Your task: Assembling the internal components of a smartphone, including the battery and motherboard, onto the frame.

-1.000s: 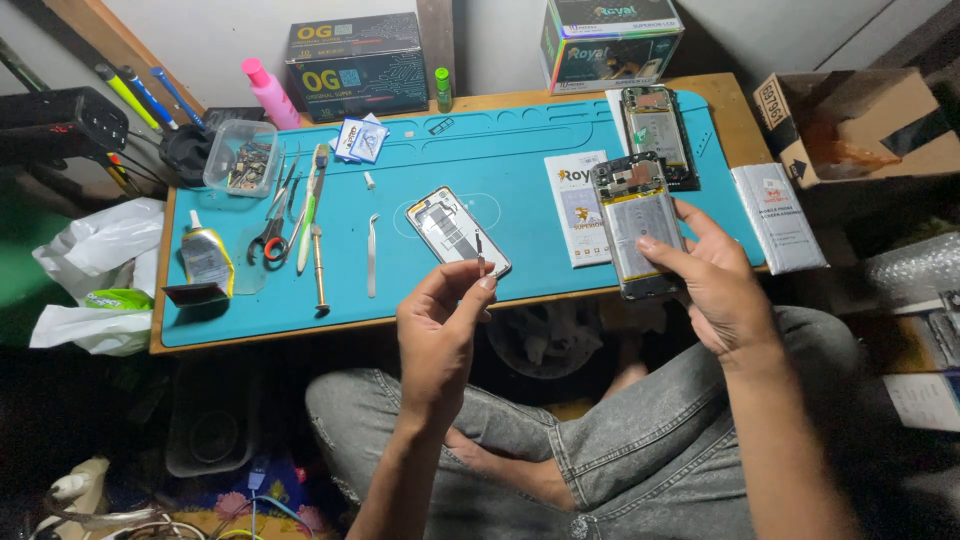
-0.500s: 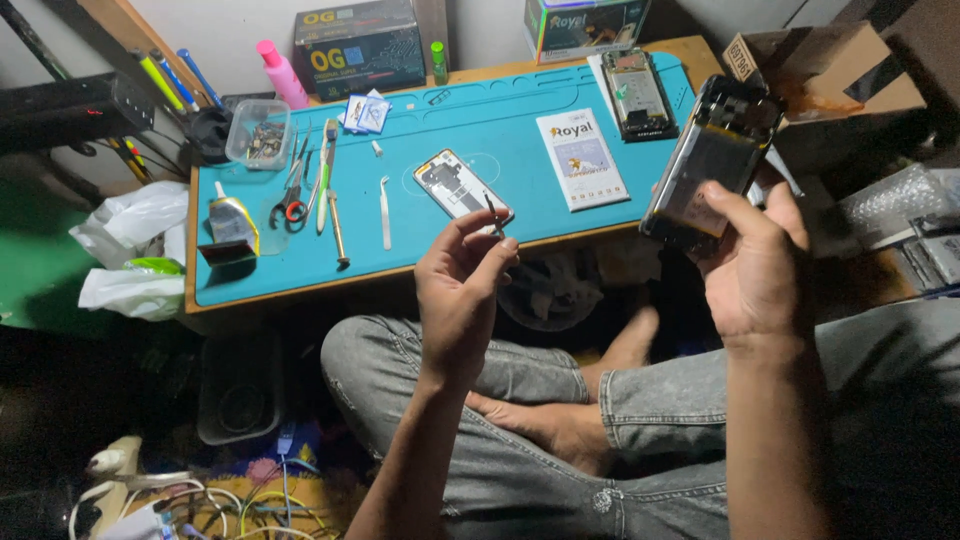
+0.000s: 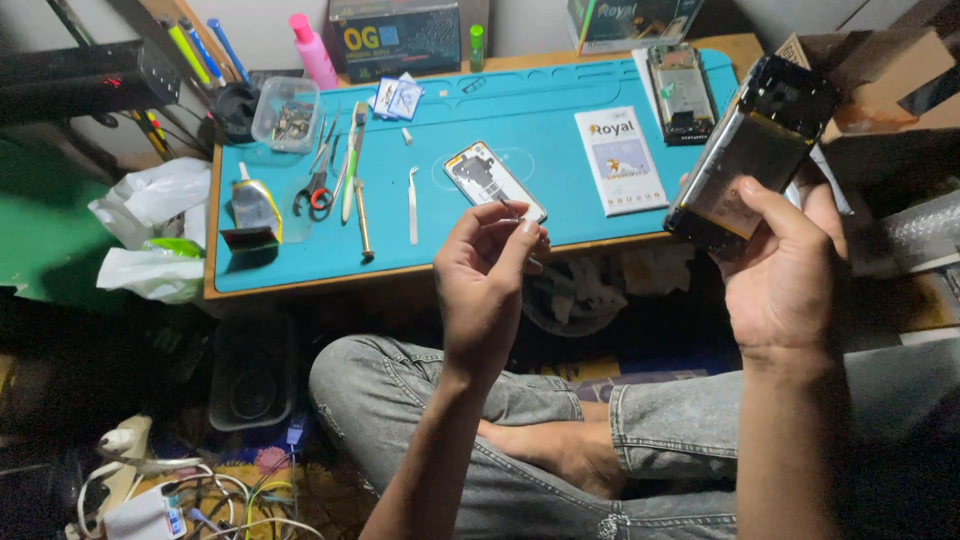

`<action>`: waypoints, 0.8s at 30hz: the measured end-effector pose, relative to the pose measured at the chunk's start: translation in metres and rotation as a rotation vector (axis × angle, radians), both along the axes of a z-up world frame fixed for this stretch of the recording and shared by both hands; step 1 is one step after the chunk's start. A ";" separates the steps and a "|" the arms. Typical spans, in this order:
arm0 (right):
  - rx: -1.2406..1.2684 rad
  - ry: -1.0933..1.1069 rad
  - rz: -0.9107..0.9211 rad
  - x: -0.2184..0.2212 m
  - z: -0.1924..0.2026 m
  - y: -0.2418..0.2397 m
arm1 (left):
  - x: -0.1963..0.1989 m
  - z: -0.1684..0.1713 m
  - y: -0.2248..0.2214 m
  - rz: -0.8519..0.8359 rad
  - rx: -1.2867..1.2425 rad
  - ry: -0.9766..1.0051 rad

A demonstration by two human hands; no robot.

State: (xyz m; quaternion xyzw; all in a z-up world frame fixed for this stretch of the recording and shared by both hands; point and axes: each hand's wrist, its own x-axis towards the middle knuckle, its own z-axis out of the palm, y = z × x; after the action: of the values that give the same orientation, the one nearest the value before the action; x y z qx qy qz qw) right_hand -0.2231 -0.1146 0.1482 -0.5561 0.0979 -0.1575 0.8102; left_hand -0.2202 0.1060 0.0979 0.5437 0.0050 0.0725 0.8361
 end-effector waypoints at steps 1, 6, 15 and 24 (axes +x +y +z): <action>0.001 0.012 0.004 0.002 -0.002 -0.006 | 0.000 0.001 0.001 0.004 0.001 0.012; -0.016 -0.015 0.035 0.024 -0.008 -0.023 | 0.016 -0.006 0.015 0.006 -0.080 0.031; 0.042 0.081 0.249 0.080 -0.041 -0.024 | 0.036 -0.025 0.007 0.169 -0.150 0.149; 0.013 0.308 0.280 0.125 -0.103 -0.039 | 0.093 -0.040 -0.053 0.231 -0.085 0.317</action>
State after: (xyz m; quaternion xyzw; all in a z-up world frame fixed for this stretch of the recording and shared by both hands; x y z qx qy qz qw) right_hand -0.0981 -0.1540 0.0456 -0.5766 0.1436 0.0441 0.8031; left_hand -0.1271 0.0533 0.0582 0.5084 0.2023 0.0813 0.8330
